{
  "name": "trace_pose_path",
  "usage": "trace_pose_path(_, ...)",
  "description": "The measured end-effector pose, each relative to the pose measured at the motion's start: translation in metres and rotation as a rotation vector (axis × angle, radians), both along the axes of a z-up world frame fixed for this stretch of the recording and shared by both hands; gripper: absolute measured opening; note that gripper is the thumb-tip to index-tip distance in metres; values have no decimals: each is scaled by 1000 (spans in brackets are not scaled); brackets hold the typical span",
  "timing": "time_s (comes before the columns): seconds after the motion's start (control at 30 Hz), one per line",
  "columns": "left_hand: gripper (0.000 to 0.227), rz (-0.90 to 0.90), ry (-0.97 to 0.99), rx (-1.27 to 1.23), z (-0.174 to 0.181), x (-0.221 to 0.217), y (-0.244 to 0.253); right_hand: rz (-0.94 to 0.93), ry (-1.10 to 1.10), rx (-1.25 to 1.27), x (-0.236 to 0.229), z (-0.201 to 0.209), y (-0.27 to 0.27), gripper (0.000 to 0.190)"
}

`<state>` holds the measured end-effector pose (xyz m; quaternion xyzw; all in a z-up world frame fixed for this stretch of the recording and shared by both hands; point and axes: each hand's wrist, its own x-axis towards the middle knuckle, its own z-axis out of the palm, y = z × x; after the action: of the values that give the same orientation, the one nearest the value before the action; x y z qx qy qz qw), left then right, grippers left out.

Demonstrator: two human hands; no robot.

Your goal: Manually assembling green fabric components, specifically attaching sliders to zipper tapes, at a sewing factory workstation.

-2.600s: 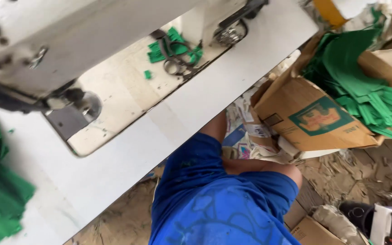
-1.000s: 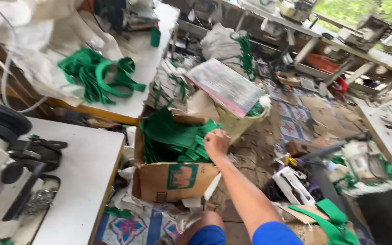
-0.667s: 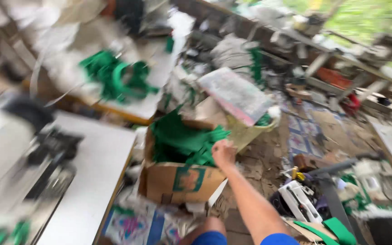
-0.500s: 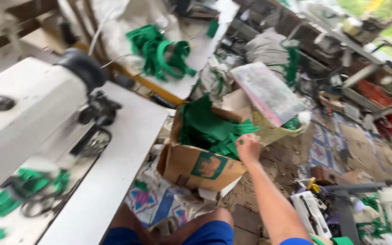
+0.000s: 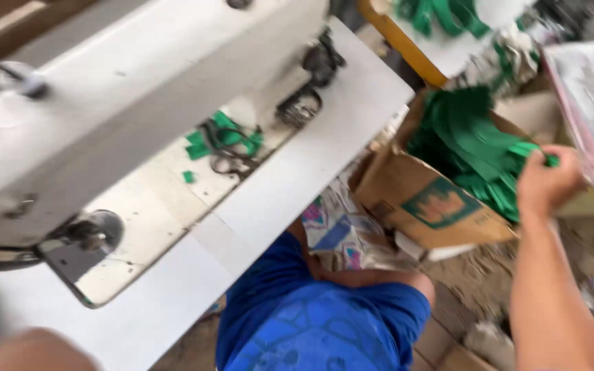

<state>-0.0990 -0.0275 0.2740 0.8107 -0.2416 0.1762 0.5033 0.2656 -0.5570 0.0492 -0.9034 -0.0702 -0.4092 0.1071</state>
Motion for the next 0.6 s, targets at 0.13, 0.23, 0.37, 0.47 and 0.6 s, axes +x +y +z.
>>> trace_pose_path(0.13,48,-10,-79,-33,-6,72,-21,189,73,-126,-74,100,61,15)
trace_pose_path(0.23,49,26,-121,-43,-37,98,-27,328,466,-182,-144,172,151,25)
trace_pose_path(0.37,88,-161,30,-9,-92,119,-56,696,636,-117,-185,197,228,24)
trace_pose_path(0.47,42,-368,224,-271,-100,127,-60,981,820,-45,-188,207,259,22)
trace_pose_path(0.6,23,-206,604,-268,-118,153,-47,820,1102,205,-152,199,288,31)
